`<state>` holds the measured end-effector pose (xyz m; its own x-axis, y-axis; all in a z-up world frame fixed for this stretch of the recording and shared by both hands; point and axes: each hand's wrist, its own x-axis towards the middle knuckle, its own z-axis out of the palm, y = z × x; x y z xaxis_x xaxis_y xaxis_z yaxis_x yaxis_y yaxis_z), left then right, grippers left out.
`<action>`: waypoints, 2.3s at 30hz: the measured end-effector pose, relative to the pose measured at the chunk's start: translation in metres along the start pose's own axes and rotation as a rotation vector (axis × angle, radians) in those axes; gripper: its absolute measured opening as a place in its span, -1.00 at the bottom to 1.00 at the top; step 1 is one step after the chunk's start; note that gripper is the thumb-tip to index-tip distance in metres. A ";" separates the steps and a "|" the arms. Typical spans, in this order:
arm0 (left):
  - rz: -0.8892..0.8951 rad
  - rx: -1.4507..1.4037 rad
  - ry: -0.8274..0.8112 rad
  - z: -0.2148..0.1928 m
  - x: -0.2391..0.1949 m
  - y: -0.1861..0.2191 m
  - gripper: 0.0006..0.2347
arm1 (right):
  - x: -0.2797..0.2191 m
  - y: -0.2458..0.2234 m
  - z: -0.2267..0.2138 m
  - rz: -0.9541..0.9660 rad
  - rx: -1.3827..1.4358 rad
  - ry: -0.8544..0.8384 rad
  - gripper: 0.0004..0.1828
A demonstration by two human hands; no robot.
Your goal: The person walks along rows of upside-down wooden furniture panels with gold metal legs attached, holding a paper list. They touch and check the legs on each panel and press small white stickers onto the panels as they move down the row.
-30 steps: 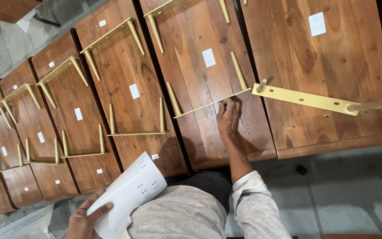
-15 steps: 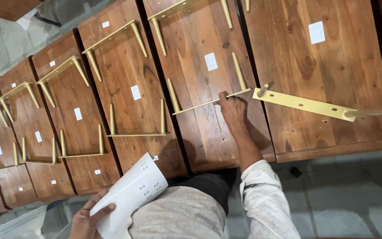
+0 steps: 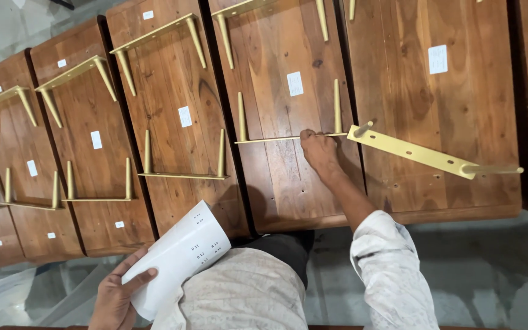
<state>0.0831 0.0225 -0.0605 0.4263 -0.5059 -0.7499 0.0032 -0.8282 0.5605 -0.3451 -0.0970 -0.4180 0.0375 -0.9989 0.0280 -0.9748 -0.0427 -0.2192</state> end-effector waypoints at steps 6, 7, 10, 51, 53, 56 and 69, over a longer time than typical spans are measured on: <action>-0.073 -0.037 0.022 0.002 -0.002 -0.010 -0.44 | -0.001 -0.012 -0.083 -0.128 -0.146 -0.004 -0.56; -0.083 -0.038 0.020 0.002 -0.008 -0.013 -0.44 | -0.003 -0.010 -0.082 -0.126 -0.123 0.033 -0.57; -0.078 -0.057 0.008 0.011 -0.009 -0.008 -0.45 | 0.004 0.010 -0.051 -0.142 -0.035 0.065 -0.56; -0.096 -0.209 0.013 0.029 -0.031 -0.007 -0.45 | 0.029 0.021 -0.021 -0.220 0.044 -0.178 -0.63; -0.099 -0.212 0.011 0.030 -0.032 -0.008 -0.45 | 0.026 0.024 -0.022 -0.265 0.066 -0.201 -0.69; -0.083 -0.217 0.002 0.035 -0.034 -0.003 -0.45 | 0.030 0.023 -0.029 -0.257 0.050 -0.319 -0.74; -0.060 -0.266 -0.048 0.044 -0.044 0.003 -0.43 | 0.010 -0.003 -0.055 -0.415 0.391 -0.206 -0.39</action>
<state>0.0242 0.0314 -0.0410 0.3751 -0.4743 -0.7965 0.2675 -0.7673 0.5829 -0.3544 -0.1059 -0.3633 0.4773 -0.8787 0.0069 -0.7179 -0.3944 -0.5736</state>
